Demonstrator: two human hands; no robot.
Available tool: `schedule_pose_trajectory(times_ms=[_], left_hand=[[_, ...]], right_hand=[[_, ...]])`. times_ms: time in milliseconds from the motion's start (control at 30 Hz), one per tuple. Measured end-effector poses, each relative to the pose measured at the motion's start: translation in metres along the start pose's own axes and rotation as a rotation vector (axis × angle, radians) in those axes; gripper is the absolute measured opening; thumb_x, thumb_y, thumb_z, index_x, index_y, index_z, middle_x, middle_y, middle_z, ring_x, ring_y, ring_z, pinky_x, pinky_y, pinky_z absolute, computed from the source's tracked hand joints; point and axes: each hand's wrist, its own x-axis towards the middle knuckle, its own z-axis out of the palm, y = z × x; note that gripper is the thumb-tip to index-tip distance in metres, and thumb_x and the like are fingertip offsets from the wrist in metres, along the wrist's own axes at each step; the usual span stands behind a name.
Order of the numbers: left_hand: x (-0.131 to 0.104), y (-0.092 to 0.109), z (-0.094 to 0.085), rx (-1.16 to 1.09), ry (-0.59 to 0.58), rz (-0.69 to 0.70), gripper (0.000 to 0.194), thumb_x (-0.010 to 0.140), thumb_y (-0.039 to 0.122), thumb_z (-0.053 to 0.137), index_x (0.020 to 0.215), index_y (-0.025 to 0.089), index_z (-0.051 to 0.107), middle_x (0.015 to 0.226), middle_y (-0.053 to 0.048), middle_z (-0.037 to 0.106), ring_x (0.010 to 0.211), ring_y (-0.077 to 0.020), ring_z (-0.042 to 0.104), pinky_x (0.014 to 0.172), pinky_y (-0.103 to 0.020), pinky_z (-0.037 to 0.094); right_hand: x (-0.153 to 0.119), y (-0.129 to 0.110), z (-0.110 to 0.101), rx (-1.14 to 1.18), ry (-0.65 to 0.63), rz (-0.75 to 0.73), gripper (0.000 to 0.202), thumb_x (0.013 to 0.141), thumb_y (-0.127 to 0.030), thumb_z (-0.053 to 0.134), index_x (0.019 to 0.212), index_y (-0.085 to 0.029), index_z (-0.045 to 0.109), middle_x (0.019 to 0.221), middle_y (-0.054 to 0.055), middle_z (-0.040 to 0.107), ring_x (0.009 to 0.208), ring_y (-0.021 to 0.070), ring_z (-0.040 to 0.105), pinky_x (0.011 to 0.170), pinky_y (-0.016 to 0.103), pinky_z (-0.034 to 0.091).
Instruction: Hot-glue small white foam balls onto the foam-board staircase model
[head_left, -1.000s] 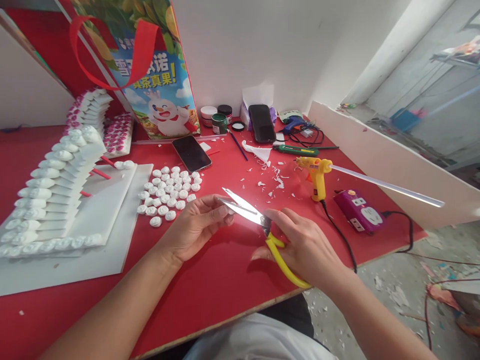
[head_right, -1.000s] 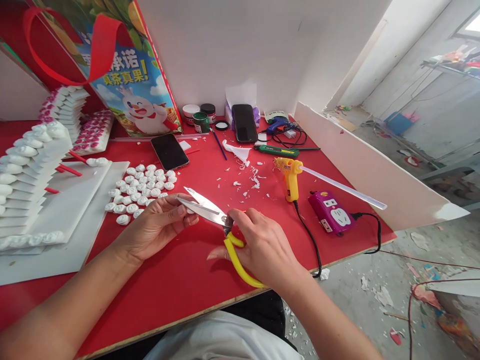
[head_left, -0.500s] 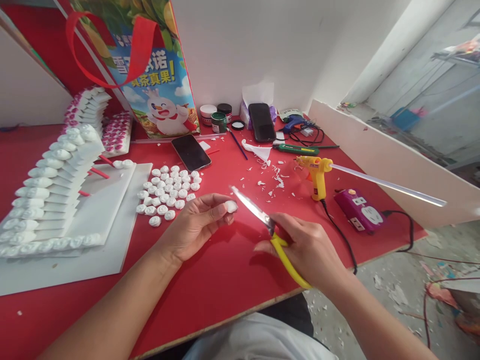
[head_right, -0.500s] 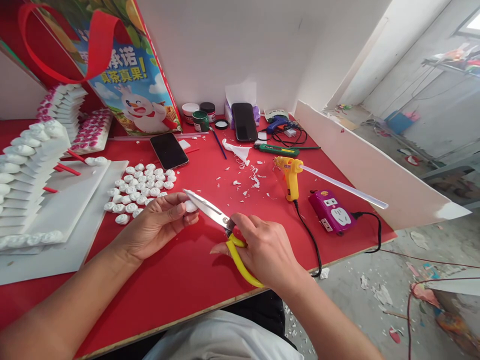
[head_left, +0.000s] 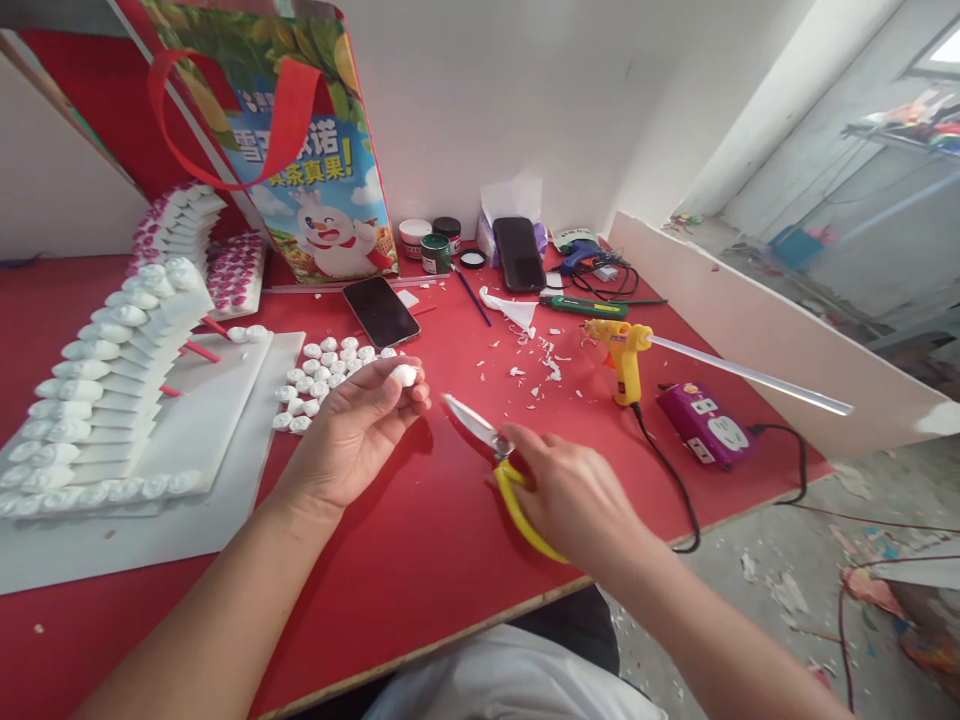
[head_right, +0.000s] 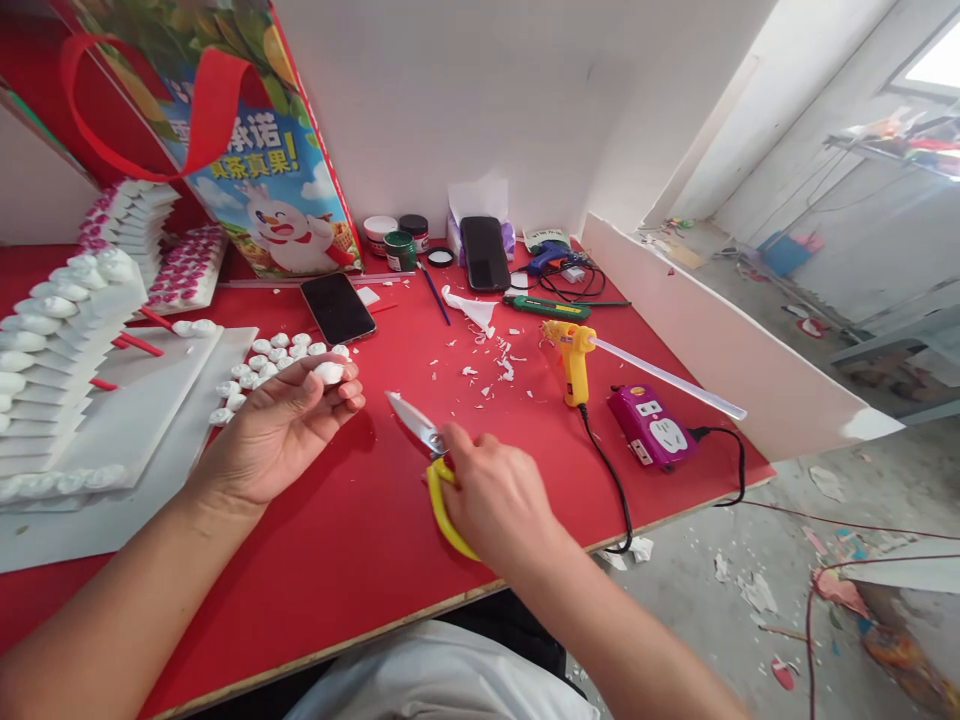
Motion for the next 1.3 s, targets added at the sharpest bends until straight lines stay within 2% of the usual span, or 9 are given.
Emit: schedule_pose_trajectory(times_ms=[133,233,333,433,767,900,1033,1133,1300], left_hand=[[0.002,0.002,-0.002,0.011,0.061,0.018,0.033,0.063,0.026,0.102,0.09,0.017,0.085,0.086,-0.002,0.075,0.079,-0.0107,0.067,0.082,-0.023,0.059],[0.003,0.0,-0.003,0.03,0.078,0.017,0.033,0.063,0.027,0.102,0.089,0.016,0.085,0.085,-0.003,0.077,0.079,-0.0119,0.068,0.084,-0.025,0.059],[0.002,-0.003,-0.003,-0.015,0.058,-0.027,0.029,0.067,0.026,0.1,0.089,0.017,0.084,0.089,-0.004,0.079,0.08,-0.0134,0.071,0.083,-0.026,0.061],[0.0,-0.005,-0.002,-0.11,0.044,-0.107,0.022,0.075,0.02,0.093,0.094,0.017,0.082,0.092,-0.005,0.08,0.084,-0.0147,0.074,0.087,-0.028,0.063],[-0.002,-0.008,0.003,-0.181,0.025,-0.233,0.023,0.075,0.024,0.095,0.086,0.013,0.079,0.085,-0.006,0.077,0.075,-0.0129,0.071,0.075,-0.024,0.063],[-0.003,-0.01,0.006,-0.095,-0.03,-0.182,0.034,0.067,0.029,0.1,0.088,0.011,0.08,0.081,-0.005,0.075,0.072,-0.0113,0.068,0.075,-0.023,0.06],[-0.005,-0.014,0.01,0.075,-0.044,-0.106,0.036,0.07,0.038,0.097,0.091,0.015,0.08,0.082,-0.003,0.076,0.073,-0.0125,0.069,0.078,-0.026,0.058],[-0.006,-0.02,0.007,0.421,-0.07,0.007,0.026,0.082,0.039,0.088,0.096,0.018,0.078,0.093,-0.004,0.078,0.085,-0.0161,0.072,0.084,-0.029,0.058],[-0.005,-0.033,-0.005,1.136,-0.227,0.429,0.005,0.095,0.019,0.07,0.099,0.018,0.073,0.096,-0.006,0.074,0.089,-0.021,0.069,0.085,-0.034,0.056]], right_hand=[[0.013,-0.019,-0.001,-0.139,-0.052,0.001,0.047,0.106,-0.039,0.05,0.148,-0.022,0.064,0.09,0.013,0.079,0.074,0.0262,0.077,0.054,0.032,0.026],[0.026,-0.003,-0.009,-0.166,-0.025,0.113,0.047,0.107,-0.046,0.048,0.137,-0.018,0.07,0.089,0.015,0.08,0.081,0.0286,0.079,0.054,0.033,0.027],[0.03,0.021,-0.018,-0.204,0.031,0.302,0.037,0.106,-0.035,0.05,0.125,-0.015,0.074,0.094,0.016,0.082,0.087,0.0303,0.08,0.058,0.033,0.034],[0.025,0.034,-0.022,-0.185,0.071,0.369,0.04,0.102,-0.029,0.056,0.136,-0.013,0.069,0.098,0.017,0.083,0.092,0.0318,0.08,0.065,0.032,0.042],[0.023,0.028,-0.023,-0.261,0.117,0.237,0.036,0.103,-0.028,0.056,0.127,-0.01,0.075,0.097,0.018,0.076,0.086,0.031,0.078,0.073,0.035,0.052],[0.026,0.019,-0.011,-0.072,0.433,0.021,0.029,0.102,-0.031,0.061,0.117,-0.013,0.078,0.101,0.015,0.078,0.081,0.0257,0.076,0.071,0.033,0.055],[0.045,0.002,0.02,0.05,0.938,-0.42,0.023,0.104,-0.015,0.051,0.114,-0.012,0.071,0.092,0.011,0.075,0.077,0.0192,0.07,0.072,0.029,0.056],[0.059,0.0,0.035,-0.003,0.979,-0.447,0.019,0.101,-0.011,0.052,0.107,-0.015,0.069,0.083,0.009,0.072,0.073,0.0196,0.065,0.068,0.029,0.053],[0.063,0.006,0.036,-0.027,0.971,-0.352,0.018,0.099,-0.009,0.052,0.105,-0.016,0.067,0.077,0.005,0.07,0.066,0.0177,0.062,0.061,0.028,0.046]])
